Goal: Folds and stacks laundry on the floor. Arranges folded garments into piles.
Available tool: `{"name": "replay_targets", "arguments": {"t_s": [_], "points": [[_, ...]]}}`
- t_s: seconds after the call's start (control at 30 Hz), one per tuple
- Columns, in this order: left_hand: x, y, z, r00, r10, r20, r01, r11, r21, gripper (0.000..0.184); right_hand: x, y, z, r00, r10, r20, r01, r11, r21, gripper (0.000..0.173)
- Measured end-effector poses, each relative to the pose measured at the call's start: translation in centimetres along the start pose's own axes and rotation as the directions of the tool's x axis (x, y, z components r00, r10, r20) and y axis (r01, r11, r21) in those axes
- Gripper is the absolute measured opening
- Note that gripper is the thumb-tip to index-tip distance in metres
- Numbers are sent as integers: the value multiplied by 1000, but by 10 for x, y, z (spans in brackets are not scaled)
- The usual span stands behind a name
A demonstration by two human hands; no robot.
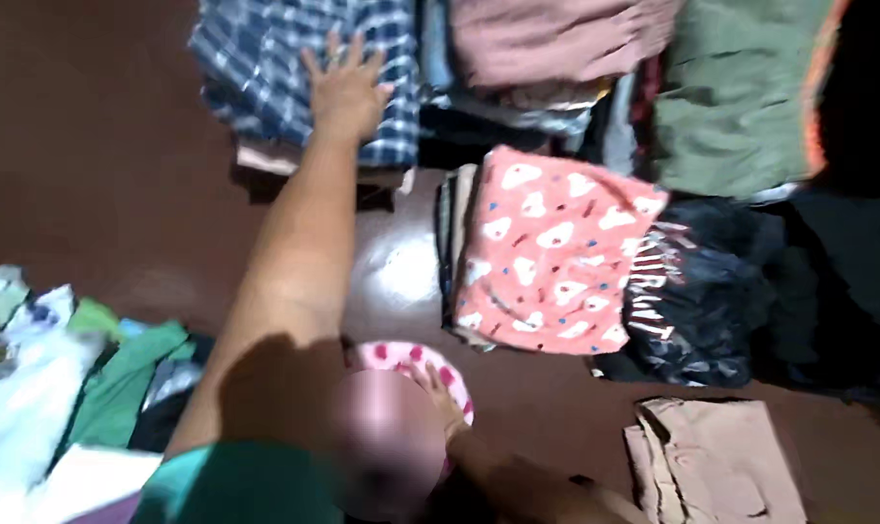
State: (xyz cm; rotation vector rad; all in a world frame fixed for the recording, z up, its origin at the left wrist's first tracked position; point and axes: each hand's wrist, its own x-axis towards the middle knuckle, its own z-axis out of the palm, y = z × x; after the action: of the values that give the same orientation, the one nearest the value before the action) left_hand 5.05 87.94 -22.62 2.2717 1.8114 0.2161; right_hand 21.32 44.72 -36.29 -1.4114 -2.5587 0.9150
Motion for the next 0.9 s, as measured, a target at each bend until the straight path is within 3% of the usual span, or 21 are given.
{"name": "replay_targets", "arguments": {"t_s": [0.1,0.3,0.43,0.57,0.7,0.8,0.9], "points": [[-88,1,35,997,43,-61,-45,999,-27,55,-4,3,14,992,-64,-106,53,994,-96,52],[-280,7,89,987,-111,118,135,966,-221,39,-3,6,20,971,-161,-177,131,977,-171,59],[-360,13,97,981,-115,154,149,961,-232,36,-7,0,20,971,-155,-184,118,973,-197,61],[-428,28,74,986,-114,125,133,978,-163,33,-24,-20,20,996,-48,-73,35,984,-175,58],[-522,40,53,991,-89,104,105,982,-159,30,-81,-51,13,991,31,131,-17,994,-105,59],[-618,62,30,974,-89,211,145,953,-266,29,-142,-57,16,947,79,310,-49,993,-106,53],[-697,64,-7,940,-148,308,246,919,-309,29,-176,-43,17,887,147,437,-68,979,-192,64]]}}
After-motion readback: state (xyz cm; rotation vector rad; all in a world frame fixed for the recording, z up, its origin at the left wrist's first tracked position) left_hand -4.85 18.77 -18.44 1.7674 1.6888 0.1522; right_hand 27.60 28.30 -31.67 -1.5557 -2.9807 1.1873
